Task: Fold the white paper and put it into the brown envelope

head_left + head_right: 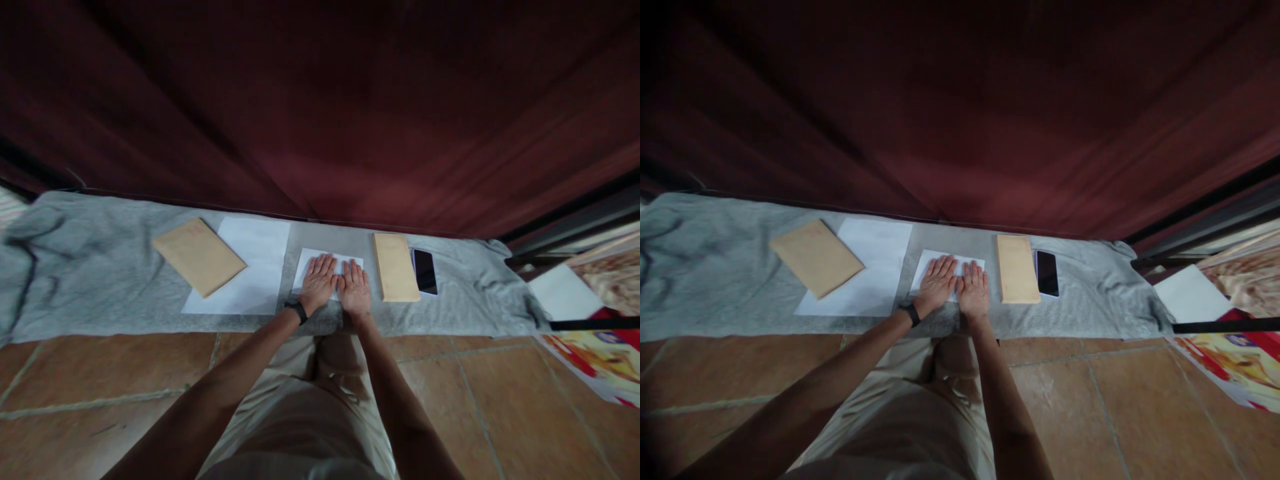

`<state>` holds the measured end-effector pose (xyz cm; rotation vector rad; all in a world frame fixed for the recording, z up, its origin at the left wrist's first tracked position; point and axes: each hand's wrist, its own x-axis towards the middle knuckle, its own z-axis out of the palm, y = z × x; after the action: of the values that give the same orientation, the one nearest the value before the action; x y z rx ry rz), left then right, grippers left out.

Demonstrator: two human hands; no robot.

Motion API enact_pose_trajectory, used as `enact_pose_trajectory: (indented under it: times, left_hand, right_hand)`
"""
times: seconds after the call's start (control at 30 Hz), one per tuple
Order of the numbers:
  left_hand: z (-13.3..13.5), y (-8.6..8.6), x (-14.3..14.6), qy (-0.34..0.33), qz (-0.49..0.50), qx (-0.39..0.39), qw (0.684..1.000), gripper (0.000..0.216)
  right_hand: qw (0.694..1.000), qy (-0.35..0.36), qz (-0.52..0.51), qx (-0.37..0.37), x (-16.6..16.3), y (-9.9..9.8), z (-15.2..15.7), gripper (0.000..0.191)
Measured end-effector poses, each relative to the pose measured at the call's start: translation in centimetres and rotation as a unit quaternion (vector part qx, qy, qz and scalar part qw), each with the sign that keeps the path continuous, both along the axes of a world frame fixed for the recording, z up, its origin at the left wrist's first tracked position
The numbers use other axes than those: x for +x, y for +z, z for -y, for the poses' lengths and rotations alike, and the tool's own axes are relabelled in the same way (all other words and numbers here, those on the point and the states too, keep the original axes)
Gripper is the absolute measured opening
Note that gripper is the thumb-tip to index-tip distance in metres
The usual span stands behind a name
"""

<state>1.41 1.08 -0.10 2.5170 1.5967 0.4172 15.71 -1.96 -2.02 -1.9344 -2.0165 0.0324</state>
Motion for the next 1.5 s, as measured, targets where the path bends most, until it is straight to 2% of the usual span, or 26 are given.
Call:
enact_pose_trajectory:
  times: [0.47, 0.67, 0.87, 0.97, 1.13, 1.5]
  left_hand:
    - [0.4, -0.4, -2.0, 0.058, -0.007, 0.021, 0.998, 0.059]
    - [0.5, -0.5, -2.0, 0.058, -0.009, 0.017, 0.998, 0.060]
    - [0.6, 0.1, -2.0, 0.053, -0.034, 0.005, 0.998, 0.059]
    - [0.7, 0.2, -2.0, 0.051, -0.039, 0.005, 0.998, 0.060]
    - [0.7, 0.0, -2.0, 0.044, -0.031, 0.016, 0.998, 0.058]
    - [0.7, -0.1, -1.8, 0.057, -0.008, 0.014, 0.998, 0.058]
  right_hand:
    - [1.000, 0.002, -0.016, -0.003, 0.1, 0.4, 0.1, 0.053]
    - [0.999, -0.019, -0.032, -0.013, -0.7, 1.3, -0.7, 0.050]
    - [0.996, 0.066, -0.046, -0.026, -3.2, 2.0, -1.7, 0.050]
    - [0.996, 0.076, -0.039, -0.024, -3.6, 1.8, -1.6, 0.049]
    - [0.997, 0.074, -0.028, -0.017, -2.8, 1.3, -1.4, 0.050]
    - [1.000, 0.016, -0.016, -0.017, 0.1, 0.4, -0.3, 0.052]
